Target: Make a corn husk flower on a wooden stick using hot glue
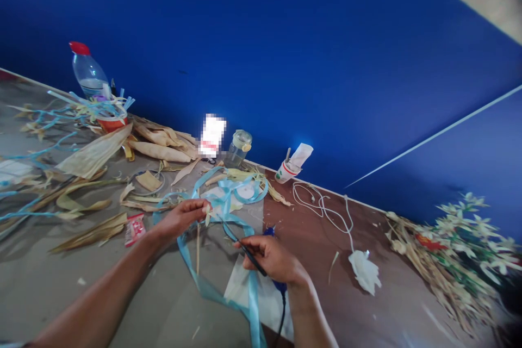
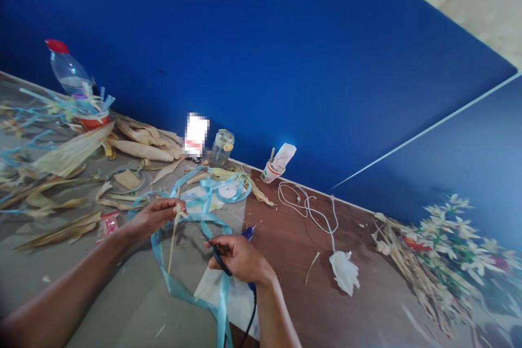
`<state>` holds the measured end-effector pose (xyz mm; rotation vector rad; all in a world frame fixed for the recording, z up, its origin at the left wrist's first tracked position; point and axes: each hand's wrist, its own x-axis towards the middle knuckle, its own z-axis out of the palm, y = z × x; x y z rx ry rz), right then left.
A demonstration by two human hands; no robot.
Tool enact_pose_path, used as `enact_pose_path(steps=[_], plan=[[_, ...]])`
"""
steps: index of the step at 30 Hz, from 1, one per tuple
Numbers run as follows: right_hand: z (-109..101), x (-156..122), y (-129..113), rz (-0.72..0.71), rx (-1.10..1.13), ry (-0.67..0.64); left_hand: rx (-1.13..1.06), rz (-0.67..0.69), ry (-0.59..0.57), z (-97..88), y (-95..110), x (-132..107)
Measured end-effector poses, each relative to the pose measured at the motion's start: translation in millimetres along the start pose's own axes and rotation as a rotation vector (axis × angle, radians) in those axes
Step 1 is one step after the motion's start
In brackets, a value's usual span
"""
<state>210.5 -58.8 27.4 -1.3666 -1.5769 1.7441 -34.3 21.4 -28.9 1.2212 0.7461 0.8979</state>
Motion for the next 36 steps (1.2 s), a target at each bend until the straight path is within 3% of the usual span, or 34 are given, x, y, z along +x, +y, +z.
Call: enact_pose_path(steps=[11, 16, 36], plan=[[-1.1, -1.7, 3.3, 0.028, -0.038, 0.014, 0.033, -0.007, -0.049, 1.0, -1.4, 0.4], [-1.0, -0.5, 2.3, 0.03, 0.005, 0.021, 0.047, 0.009, -0.006, -0.4, -4.1, 0.8], [-9.9, -1.2, 8.2, 0.069, 0.082, -0.111, 0.078, 0.015, -0.04, -0.8, -0.9, -2.1]])
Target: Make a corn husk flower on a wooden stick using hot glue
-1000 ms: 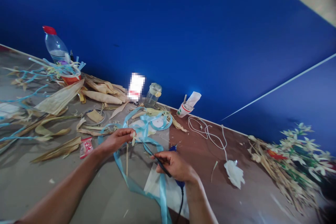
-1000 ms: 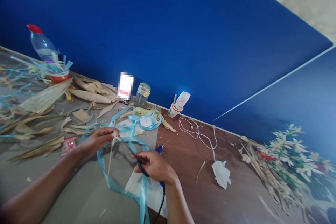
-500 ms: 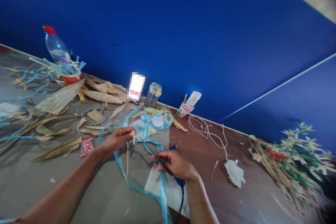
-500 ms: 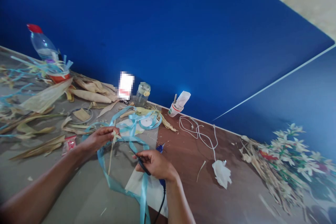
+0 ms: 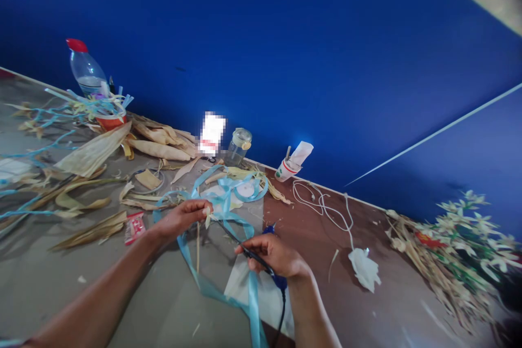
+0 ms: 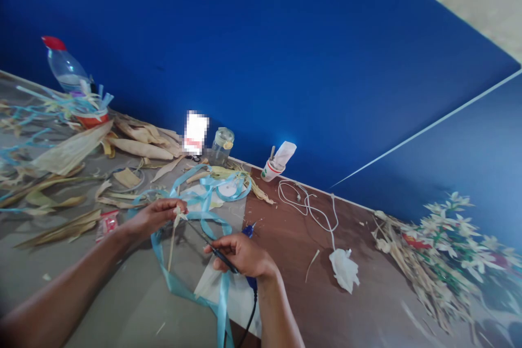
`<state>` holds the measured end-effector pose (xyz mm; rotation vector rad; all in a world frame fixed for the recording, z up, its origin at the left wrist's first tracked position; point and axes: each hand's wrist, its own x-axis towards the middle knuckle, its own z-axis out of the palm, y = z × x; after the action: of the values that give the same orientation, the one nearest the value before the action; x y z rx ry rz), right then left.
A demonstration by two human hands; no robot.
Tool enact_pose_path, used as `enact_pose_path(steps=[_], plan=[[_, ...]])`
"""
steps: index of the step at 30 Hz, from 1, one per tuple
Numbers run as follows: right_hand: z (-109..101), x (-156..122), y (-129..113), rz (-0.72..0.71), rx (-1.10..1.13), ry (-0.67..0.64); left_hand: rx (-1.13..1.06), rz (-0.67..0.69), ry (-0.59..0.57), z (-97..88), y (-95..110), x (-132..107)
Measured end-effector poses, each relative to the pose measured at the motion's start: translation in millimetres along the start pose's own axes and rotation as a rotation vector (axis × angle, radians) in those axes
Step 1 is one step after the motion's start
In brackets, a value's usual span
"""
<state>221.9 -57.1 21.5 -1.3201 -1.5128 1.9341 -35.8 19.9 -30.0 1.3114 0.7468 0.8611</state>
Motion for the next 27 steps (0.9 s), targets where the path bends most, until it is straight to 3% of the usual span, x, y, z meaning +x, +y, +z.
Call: enact_pose_path(steps=[9, 27], plan=[[-4, 2, 3, 0.005, 0.064, -0.079, -0.008, -0.038, -0.07, 0.6, 3, -1], [-2, 5, 5, 0.043, 0.113, -0.116, -0.036, -0.059, -0.195, 1.4, 11, -3]])
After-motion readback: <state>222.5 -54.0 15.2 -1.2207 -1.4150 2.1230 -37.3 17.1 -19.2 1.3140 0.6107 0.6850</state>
